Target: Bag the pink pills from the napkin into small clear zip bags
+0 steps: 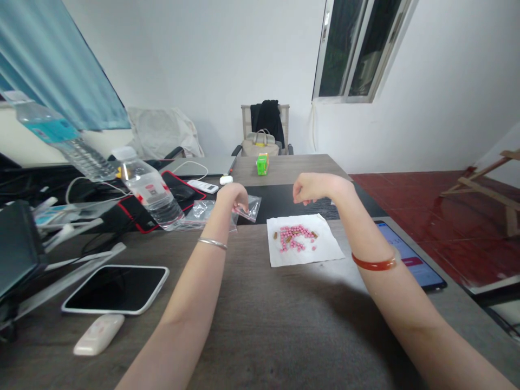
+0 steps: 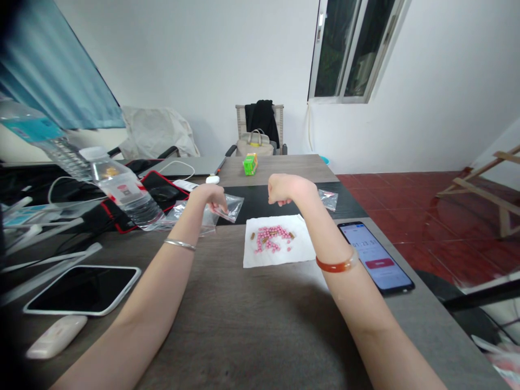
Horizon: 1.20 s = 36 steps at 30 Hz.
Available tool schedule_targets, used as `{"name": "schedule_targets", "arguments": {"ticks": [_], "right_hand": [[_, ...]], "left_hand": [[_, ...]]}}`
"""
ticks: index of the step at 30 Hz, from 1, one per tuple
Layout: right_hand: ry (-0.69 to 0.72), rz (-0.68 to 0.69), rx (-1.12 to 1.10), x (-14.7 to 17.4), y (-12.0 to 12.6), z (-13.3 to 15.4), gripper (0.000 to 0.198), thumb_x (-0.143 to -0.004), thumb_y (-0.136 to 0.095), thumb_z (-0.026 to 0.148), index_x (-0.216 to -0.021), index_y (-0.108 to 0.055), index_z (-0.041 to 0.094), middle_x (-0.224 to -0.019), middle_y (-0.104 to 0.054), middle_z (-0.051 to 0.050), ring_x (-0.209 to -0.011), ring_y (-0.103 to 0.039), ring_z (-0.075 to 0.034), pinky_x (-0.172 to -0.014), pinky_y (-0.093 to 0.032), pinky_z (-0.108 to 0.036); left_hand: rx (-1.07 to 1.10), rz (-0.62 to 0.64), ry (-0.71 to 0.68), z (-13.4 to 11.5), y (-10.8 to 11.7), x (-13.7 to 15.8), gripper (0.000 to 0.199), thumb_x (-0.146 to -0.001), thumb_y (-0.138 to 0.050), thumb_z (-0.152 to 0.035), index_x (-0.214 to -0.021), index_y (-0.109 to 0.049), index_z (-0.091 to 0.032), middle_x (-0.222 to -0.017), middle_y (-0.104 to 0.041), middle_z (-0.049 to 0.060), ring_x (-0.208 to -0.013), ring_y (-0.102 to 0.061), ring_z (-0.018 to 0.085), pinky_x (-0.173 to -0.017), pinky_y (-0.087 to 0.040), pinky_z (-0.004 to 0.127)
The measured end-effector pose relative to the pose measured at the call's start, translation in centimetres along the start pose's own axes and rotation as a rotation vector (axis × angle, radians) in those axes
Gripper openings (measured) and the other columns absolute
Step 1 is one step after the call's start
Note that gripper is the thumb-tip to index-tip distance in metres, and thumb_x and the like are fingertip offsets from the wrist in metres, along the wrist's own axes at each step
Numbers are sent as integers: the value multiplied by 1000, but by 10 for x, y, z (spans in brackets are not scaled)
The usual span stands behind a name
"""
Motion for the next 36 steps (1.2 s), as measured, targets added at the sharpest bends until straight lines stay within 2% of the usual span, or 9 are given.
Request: {"name": "schedule_targets", "arguments": {"ticks": [2,4,8,12,16,21,28,32,36], "right_hand": [[29,-20,-2,-1,1,3,17,-78,-61,21,-87,-72,11,-74,-68,-6,-58,-56,-11,-50,-38,-22],[99,-78,-28,0,5,10,20,-74,-66,28,-87,-72,14,-77,-69,-5,-62,-57,-12,-51,-38,-23],[236,-207,-82,6,12,28,29,-67,-73,37,-86,-71,16,-81,-68,-4,-65,-57,-13,-54,-37,-24],[241,-269,-50,12,16,35,29,-68,-72,43,-75,-69,14,-69,-65,-4,-61,-55,-13,-53,-35,-25],[266,-270,-105,18,22,36,27,-84,-55,32,-70,-67,13,-64,-63,-5,-58,-54,-12,-53,-35,-25],[225,-291,-122,23,33,27,21,-81,-50,13,-69,-66,11,-65,-66,-6,-58,-57,-11,-55,-38,-23],[157,-330,-201,23,40,5,20,-79,-50,4,-66,-64,11,-66,-68,-7,-62,-63,-14,-56,-44,-21],[191,-404,-323,25,46,4,15,-78,-52,4,-77,-66,11,-71,-69,-6,-58,-63,-13,-55,-45,-20],[209,-479,-316,27,50,5,13,-76,-55,7,-75,-68,11,-64,-68,-6,-59,-62,-14,-58,-46,-23]], "left_hand": [[85,-2,5,-9,6,13,22,-64,-72,-38,-66,-66,-17,-75,-74,9,-78,-69,22,-63,-50,25],[164,-62,-81,-30,18,28,22,-72,-66,-36,-77,-68,-15,-86,-75,10,-86,-69,21,-67,-50,23],[343,-210,-258,-74,36,58,29,-78,-62,-23,-104,-66,-12,-92,-74,10,-84,-70,18,-75,-52,26],[398,-315,-337,-99,44,71,30,-77,-55,-10,-104,-67,-9,-89,-74,10,-80,-70,18,-75,-55,28],[459,-397,-322,-100,52,76,32,-79,-51,-8,-109,-62,-6,-87,-73,10,-80,-70,19,-72,-54,27],[552,-405,-387,-103,56,82,38,-89,-51,-16,-126,-42,-11,-96,-72,11,-81,-69,15,-77,-52,28],[708,-514,-434,-102,66,99,37,-86,-59,-22,-118,-44,-11,-86,-71,7,-74,-66,14,-72,-49,26],[829,-582,-508,-99,73,107,37,-79,-64,-16,-111,-48,-12,-75,-68,3,-67,-64,13,-65,-45,24],[898,-606,-562,-100,76,113,36,-73,-68,-14,-104,-49,-14,-68,-65,0,-64,-63,13,-64,-44,25]]}}
Point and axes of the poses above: each hand's wrist, its own x-axis away from the middle knuckle, its own y-axis out of the back of the hand, z = x × y, the point moved 9 cm from there along -x, towards the middle knuckle
